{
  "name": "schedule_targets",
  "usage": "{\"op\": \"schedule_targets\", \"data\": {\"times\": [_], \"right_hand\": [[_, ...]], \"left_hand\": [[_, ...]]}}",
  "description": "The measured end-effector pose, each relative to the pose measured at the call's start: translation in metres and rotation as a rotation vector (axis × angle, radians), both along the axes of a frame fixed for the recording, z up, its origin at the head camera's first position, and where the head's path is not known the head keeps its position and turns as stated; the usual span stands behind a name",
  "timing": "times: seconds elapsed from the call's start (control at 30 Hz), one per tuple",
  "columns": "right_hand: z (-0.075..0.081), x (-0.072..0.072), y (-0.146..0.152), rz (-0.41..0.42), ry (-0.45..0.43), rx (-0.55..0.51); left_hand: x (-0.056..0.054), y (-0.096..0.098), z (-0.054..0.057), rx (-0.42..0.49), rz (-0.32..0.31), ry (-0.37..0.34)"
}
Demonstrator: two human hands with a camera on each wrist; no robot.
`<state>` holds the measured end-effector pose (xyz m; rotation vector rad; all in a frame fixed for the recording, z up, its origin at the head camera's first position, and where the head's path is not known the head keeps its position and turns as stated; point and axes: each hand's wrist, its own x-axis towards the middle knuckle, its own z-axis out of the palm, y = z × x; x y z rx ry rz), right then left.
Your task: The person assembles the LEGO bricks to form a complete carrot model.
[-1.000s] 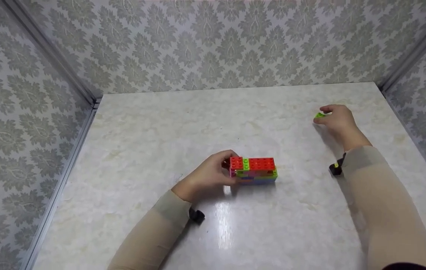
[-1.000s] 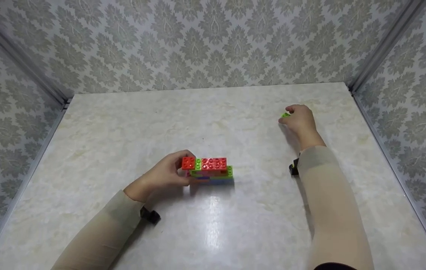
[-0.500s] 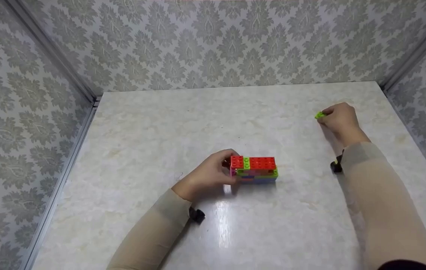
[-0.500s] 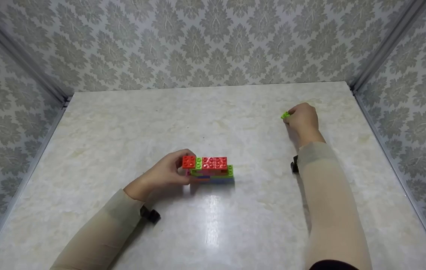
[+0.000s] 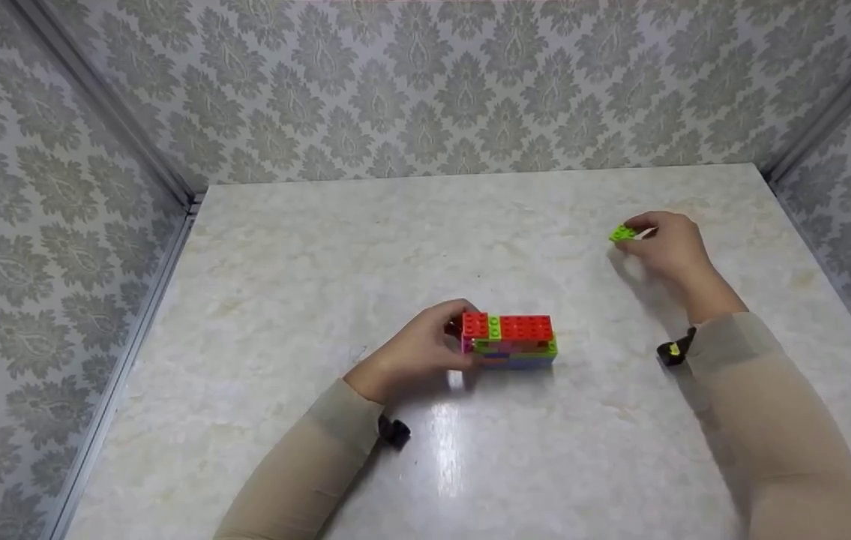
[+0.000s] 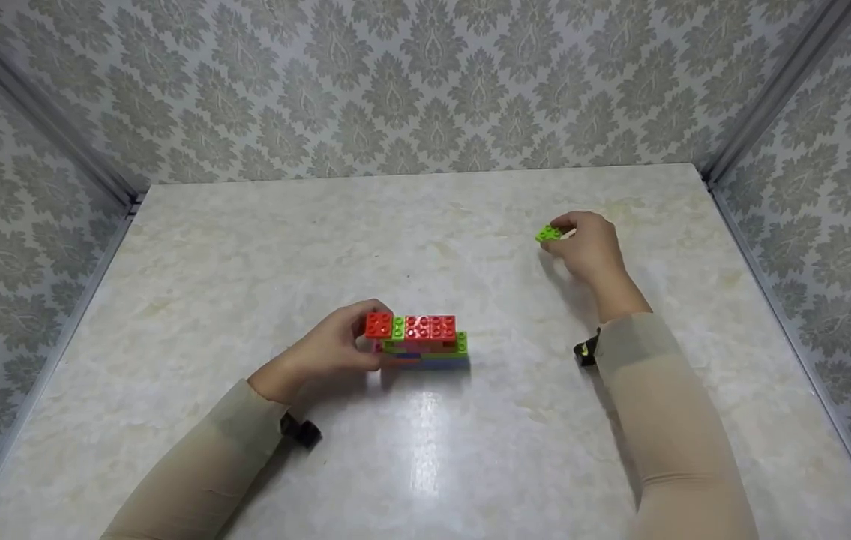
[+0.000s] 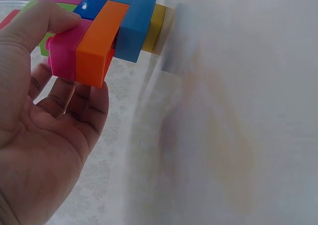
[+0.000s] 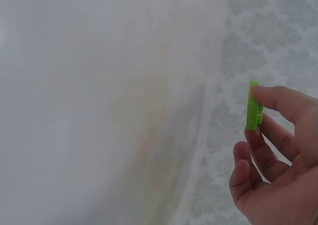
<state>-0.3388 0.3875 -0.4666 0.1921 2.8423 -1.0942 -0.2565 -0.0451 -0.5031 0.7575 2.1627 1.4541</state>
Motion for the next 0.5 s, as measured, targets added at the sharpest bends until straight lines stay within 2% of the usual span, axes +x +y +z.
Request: {"op": "schedule_targets", "data": {"times": [0.23, 0.5], "right_hand": [[0.008, 0.026, -0.019, 0.061, 0.040, -0.074], [0.016, 0.060, -0.048, 0.120, 0.065, -0.140]], "left_hand": [[-0.002, 0.001, -0.001, 0.026, -0.017, 0.015], [-0.001, 0.000, -0.002, 0.023, -0.008, 0.010]]}}
